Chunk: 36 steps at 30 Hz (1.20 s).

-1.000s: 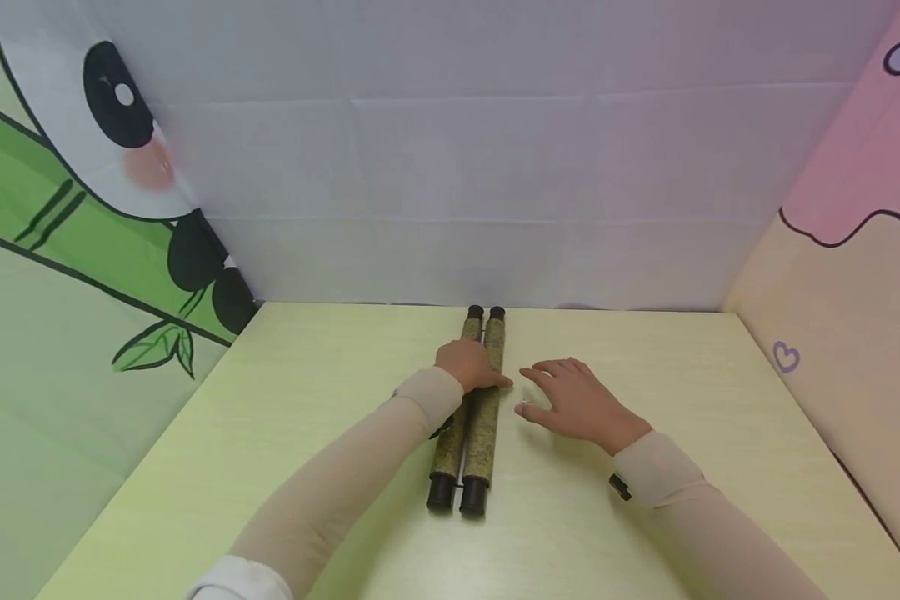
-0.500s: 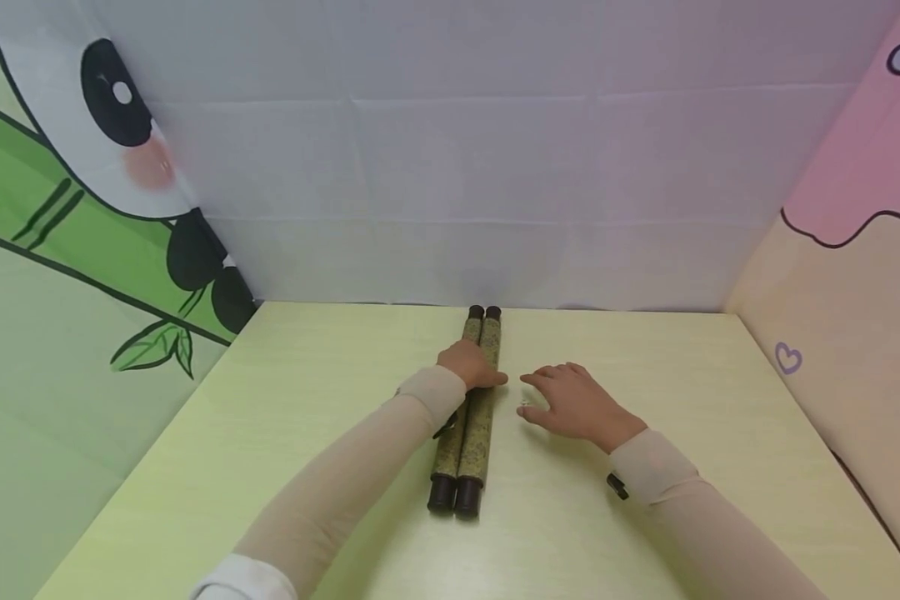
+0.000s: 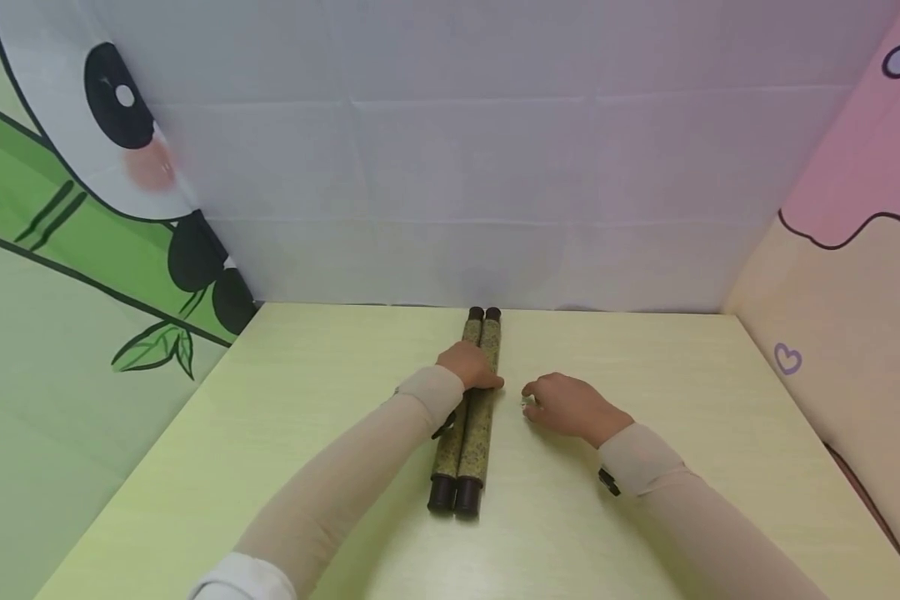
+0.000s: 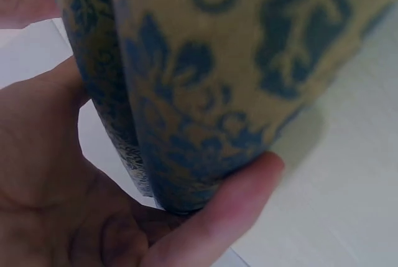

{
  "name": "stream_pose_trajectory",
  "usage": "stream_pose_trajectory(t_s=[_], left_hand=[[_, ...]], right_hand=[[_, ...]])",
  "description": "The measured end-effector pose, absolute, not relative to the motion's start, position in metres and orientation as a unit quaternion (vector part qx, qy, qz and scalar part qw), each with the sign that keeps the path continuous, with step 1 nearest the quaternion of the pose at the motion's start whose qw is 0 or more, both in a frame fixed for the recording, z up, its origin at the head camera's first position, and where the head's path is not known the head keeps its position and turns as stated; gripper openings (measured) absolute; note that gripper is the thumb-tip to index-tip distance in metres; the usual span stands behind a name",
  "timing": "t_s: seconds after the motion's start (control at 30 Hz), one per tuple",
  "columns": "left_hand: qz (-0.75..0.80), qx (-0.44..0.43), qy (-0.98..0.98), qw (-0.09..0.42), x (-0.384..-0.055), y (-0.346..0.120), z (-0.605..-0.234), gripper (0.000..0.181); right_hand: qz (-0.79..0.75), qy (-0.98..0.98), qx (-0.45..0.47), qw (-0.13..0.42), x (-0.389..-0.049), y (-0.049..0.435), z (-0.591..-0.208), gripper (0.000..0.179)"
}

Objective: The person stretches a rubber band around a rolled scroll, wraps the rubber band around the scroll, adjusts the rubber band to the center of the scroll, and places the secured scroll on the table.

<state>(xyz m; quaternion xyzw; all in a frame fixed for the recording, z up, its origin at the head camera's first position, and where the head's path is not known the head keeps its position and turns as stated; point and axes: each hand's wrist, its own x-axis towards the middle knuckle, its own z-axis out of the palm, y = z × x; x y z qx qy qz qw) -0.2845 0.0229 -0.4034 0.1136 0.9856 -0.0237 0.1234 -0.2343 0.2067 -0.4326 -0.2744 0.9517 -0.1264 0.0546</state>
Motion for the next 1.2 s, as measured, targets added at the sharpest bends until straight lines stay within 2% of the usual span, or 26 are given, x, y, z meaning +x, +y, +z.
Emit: stream_pose_trajectory(t_s=[0.23,0.53,0.63,0.77,0.83,1.03,1.2], left_hand=[[0.016,0.122,0.984,0.129,-0.294,0.017,-0.408,0.051],[0.108,0.096,0.982,0.124,-0.300,0.001,-0.402,0.050],[0.144,0.085,0.980,0.108,-0.297,-0.005,-0.391,0.062],[0.179,0.069,0.979,0.075,-0.292,-0.013,-0.372,0.096],[0.186,0.067,0.978,0.059,-0.292,-0.017,-0.366,0.102],[0.214,0.068,0.974,0.012,-0.290,-0.026,-0.351,0.105],[0.234,0.087,0.967,-0.050,-0.283,-0.031,-0.336,0.104]], right_hand=[[-0.110,0.954,-0.272,0.066,-0.243,0.203,-0.435,0.026],[-0.143,0.943,-0.293,0.073,-0.249,0.203,-0.438,0.023],[-0.145,0.942,-0.295,0.075,-0.248,0.203,-0.438,0.020],[-0.145,0.941,-0.296,0.070,-0.245,0.202,-0.436,0.019],[-0.146,0.941,-0.298,0.066,-0.243,0.201,-0.436,0.018],[-0.149,0.943,-0.293,0.051,-0.241,0.201,-0.438,0.015],[-0.161,0.946,-0.277,0.052,-0.240,0.201,-0.437,0.014]])
